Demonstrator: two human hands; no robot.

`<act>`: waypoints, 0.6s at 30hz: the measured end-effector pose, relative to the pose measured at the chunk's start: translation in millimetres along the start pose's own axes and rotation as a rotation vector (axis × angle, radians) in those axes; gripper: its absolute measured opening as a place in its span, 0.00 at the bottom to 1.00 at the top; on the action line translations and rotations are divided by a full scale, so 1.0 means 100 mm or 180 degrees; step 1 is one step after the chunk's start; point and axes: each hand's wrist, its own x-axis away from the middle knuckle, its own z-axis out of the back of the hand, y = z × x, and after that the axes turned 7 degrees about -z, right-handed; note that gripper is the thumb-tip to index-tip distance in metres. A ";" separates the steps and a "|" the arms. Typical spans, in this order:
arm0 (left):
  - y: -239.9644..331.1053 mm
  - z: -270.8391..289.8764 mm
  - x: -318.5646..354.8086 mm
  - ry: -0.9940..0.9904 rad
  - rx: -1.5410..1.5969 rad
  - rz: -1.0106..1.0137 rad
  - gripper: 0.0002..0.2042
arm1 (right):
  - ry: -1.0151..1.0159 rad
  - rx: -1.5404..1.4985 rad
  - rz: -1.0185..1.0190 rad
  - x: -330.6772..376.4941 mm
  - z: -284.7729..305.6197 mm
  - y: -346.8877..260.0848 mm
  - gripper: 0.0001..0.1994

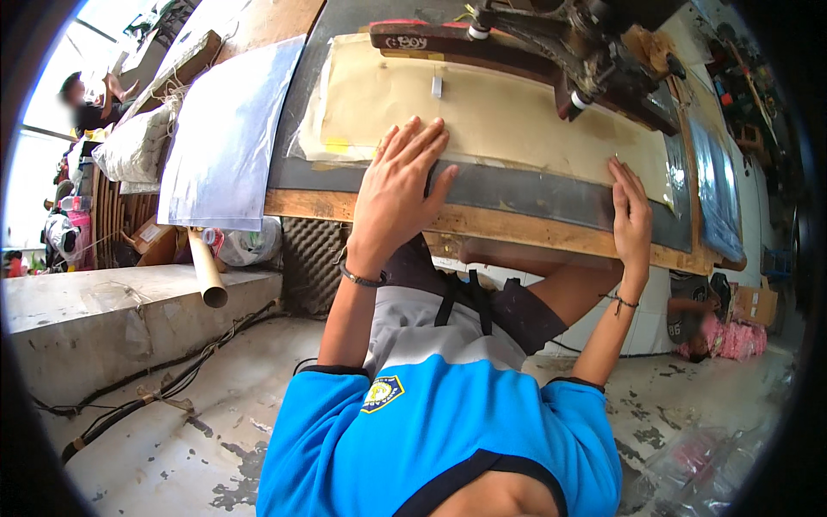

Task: The person places a rectangular sheet of material on a metal plate under a heat press, activates the machine to press the sheet, and then removes a plastic strip to place it into a plastic bag.

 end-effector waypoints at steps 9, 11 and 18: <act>0.01 0.03 -0.03 -0.0078 -0.0017 0.0110 0.21 | -0.0075 0.0128 -0.0009 -0.05 -0.01 -0.04 0.23; 0.02 0.03 -0.04 -0.0098 0.0039 0.0134 0.21 | -0.0051 0.0129 0.0022 -0.06 0.00 -0.02 0.23; 0.04 0.06 -0.08 -0.0108 0.0090 0.0190 0.19 | -0.0022 0.0083 0.0006 -0.03 0.01 -0.02 0.22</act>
